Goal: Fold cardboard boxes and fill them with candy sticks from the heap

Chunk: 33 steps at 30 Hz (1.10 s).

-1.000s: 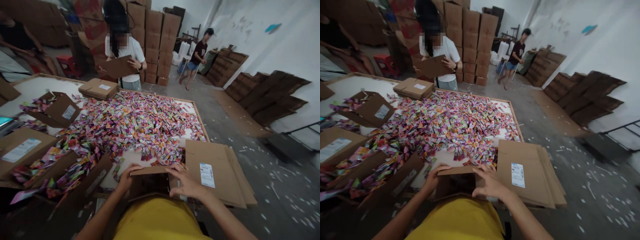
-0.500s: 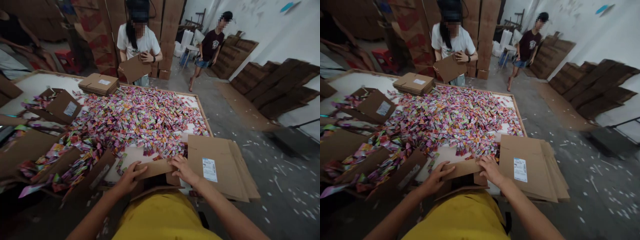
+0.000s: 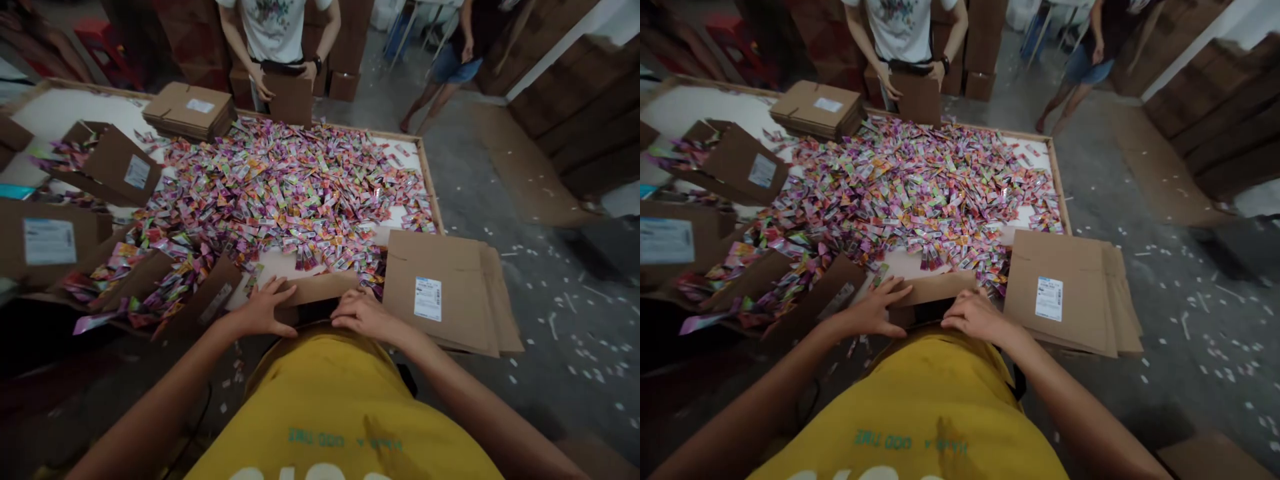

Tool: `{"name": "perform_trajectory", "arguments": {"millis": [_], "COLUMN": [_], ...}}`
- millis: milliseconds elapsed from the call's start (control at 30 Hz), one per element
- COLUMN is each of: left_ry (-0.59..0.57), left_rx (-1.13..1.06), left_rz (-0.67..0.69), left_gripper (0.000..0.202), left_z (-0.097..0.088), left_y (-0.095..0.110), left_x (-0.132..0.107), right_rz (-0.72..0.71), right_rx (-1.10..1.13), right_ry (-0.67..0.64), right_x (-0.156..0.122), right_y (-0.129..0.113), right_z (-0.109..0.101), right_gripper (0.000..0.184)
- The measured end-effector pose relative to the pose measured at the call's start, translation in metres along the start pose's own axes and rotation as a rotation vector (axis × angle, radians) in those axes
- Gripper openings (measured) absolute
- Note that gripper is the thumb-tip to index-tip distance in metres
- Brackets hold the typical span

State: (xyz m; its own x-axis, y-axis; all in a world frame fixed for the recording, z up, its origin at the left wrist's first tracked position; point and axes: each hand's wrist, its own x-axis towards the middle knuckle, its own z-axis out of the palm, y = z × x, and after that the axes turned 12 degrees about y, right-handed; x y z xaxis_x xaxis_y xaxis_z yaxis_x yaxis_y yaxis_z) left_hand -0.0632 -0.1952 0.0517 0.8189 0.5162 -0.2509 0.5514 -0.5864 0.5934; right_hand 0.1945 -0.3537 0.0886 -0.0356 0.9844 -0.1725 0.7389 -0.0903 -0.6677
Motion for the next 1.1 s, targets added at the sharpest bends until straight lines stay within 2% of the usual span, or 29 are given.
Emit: {"name": "perform_trajectory", "arguments": {"millis": [67, 167, 267, 333, 467, 600, 700, 767, 800, 900, 933, 967, 1033, 1100], "left_ry": [-0.009, 0.05, 0.184, 0.261, 0.328, 0.295, 0.352, 0.38, 0.368, 0.252, 0.226, 0.221, 0.255, 0.313], "left_rx": [-0.01, -0.023, -0.052, -0.021, 0.113, 0.228, 0.301, 0.27, 0.232, 0.127, 0.122, 0.129, 0.139, 0.099], "left_rz": [0.002, 0.022, 0.104, 0.131, 0.107, 0.156, 0.123, 0.117, 0.13, 0.195, 0.201, 0.19, 0.138, 0.048], "left_gripper": [0.103, 0.086, 0.052, 0.042, 0.038, 0.034, 0.032, 0.036, 0.048, 0.108, 0.118, 0.121, 0.115, 0.099], "left_z": [-0.003, -0.003, 0.004, 0.008, 0.013, 0.027, 0.043, 0.051, 0.054, 0.058, 0.058, 0.057, 0.052, 0.044], "left_y": [-0.002, -0.009, -0.016, -0.015, 0.007, 0.036, 0.044, 0.044, 0.043, 0.041, 0.041, 0.042, 0.042, 0.038], "left_x": [0.003, 0.009, 0.017, 0.02, 0.019, 0.023, 0.028, 0.028, 0.027, 0.029, 0.031, 0.033, 0.038, 0.039], "right_rz": [0.085, 0.176, 0.158, 0.092, -0.06, -0.1, -0.087, -0.079, -0.076, -0.055, -0.044, -0.033, 0.002, 0.078], "right_rx": [0.037, -0.162, -0.425, -0.49, -0.468, -0.319, -0.39, -0.431, -0.42, -0.293, -0.219, -0.124, 0.129, 0.412], "right_ry": [-0.023, 0.053, 0.093, 0.155, 0.331, 0.239, 0.168, 0.162, 0.172, 0.251, 0.289, 0.323, 0.365, 0.406], "right_x": [0.005, 0.015, 0.023, 0.022, 0.021, 0.033, 0.042, 0.041, 0.039, 0.037, 0.039, 0.044, 0.059, 0.081], "right_y": [-0.003, -0.005, -0.007, -0.011, -0.007, 0.019, 0.033, 0.033, 0.032, 0.03, 0.032, 0.034, 0.045, 0.067], "right_z": [0.002, 0.014, 0.029, 0.035, 0.034, 0.038, 0.047, 0.05, 0.051, 0.052, 0.051, 0.049, 0.036, 0.01], "right_gripper": [0.031, 0.03, 0.034, 0.035, 0.026, 0.021, 0.017, 0.018, 0.017, 0.004, 0.002, 0.006, 0.007, 0.006]}}
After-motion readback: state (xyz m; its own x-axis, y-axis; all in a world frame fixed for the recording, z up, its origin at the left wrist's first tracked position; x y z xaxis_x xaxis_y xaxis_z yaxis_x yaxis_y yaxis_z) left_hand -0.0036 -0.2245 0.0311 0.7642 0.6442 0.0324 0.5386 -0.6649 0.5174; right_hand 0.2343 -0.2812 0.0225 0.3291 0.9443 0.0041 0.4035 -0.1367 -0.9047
